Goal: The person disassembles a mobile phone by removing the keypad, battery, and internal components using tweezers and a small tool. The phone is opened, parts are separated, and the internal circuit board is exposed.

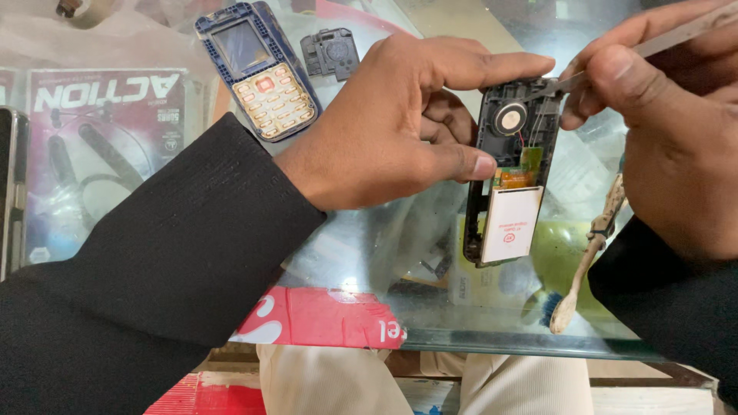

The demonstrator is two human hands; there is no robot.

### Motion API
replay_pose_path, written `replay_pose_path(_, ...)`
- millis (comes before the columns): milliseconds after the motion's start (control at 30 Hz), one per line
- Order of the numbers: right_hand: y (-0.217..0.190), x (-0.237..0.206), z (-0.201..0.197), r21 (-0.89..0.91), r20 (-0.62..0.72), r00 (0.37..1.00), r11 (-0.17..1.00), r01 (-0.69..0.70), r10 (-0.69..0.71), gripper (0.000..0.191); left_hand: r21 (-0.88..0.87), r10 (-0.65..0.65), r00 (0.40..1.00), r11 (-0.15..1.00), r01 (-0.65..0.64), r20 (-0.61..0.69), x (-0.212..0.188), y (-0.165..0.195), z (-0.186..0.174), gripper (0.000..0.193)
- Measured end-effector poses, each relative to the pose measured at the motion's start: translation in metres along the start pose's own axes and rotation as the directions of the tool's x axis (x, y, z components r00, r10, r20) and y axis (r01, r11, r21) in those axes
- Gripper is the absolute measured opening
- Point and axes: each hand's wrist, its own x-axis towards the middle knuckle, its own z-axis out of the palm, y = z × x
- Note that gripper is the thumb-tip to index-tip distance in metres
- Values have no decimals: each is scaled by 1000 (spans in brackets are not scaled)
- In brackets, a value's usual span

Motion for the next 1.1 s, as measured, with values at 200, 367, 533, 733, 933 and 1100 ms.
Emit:
replay_pose_path(200,8,6,-3,235,29,993,965,-118,114,15,-38,-22,1000,999,23,17,3,-4,0,64)
replay_pose_path(367,9,7,-1,308,29,988,939,-152,150,14,-45,-70,998,997,70,3,4,-4,0,63)
replay_pose_path(533,13,0,-1,233,14,1000,972,-26,23,15,-53,-71,997,996,69,-31,6,-4,-3,65)
replay_pose_path(733,20,-12,0,308,-116,993,951,21,15,20,-37,77,997,996,-78,-20,6,-11,-6,59)
replay_pose_path(933,7,-10,6,-198,43,958,938,286,-283,13,19,94,995,995,-93,-31,5,-18,-6,47)
replay_pose_path(1100,-12,5,3,-606,293,855,608,513,-429,20,51,177,983,983,-175,-37,5,-15,-7,51)
